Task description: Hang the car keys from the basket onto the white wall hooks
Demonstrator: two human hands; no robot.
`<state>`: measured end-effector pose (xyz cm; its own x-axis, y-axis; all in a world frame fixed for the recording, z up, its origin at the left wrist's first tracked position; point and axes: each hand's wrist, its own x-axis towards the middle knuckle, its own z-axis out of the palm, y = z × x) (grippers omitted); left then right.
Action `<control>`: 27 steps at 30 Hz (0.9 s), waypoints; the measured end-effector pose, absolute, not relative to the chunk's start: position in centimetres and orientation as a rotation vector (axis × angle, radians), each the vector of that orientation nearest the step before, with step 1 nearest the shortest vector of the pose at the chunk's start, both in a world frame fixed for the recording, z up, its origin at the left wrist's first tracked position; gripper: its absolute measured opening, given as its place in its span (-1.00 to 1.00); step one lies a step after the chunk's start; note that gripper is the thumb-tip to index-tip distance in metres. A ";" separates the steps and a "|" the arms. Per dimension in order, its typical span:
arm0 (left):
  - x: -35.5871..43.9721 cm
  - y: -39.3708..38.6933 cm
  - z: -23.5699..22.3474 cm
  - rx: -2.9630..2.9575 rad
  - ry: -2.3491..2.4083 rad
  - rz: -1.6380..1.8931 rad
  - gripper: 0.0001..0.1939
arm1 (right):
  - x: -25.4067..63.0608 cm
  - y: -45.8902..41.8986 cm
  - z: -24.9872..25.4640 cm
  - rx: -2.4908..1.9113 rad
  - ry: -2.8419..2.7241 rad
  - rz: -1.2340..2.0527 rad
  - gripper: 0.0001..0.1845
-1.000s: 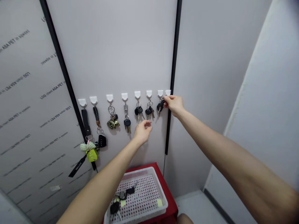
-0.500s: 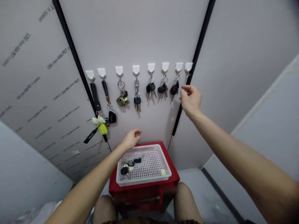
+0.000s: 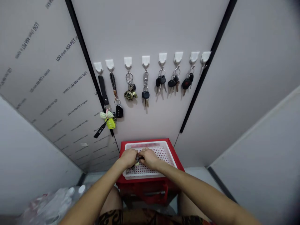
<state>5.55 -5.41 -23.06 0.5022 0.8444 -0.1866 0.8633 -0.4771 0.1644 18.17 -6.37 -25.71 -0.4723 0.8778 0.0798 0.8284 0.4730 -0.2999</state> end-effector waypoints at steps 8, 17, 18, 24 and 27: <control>5.2 -3.7 -21.4 2.208 1.245 0.236 -0.69 | 20.0 -5.6 -23.2 -1.353 -2.142 0.678 -0.81; 13.1 -3.6 -13.0 1.987 0.899 0.886 -0.67 | 27.3 -4.7 -11.9 -1.234 -1.594 0.666 -0.83; 14.3 -3.6 -11.8 2.009 0.877 0.930 -0.66 | 28.3 -4.7 -10.5 -1.239 -1.531 0.602 -0.84; 20.2 -3.2 -5.4 2.177 0.782 1.121 -0.60 | 33.2 -3.7 -2.8 -1.191 -1.253 0.314 -0.84; 21.8 -3.2 -3.3 2.235 0.804 1.130 -0.57 | 35.1 -2.8 -0.3 -1.179 -1.178 0.224 -0.83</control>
<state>21.84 -3.17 -3.32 0.4798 0.6962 0.5340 0.2759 -0.6974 0.6614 35.09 -2.78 -0.30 0.4355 0.6775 0.5927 0.4131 0.4345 -0.8003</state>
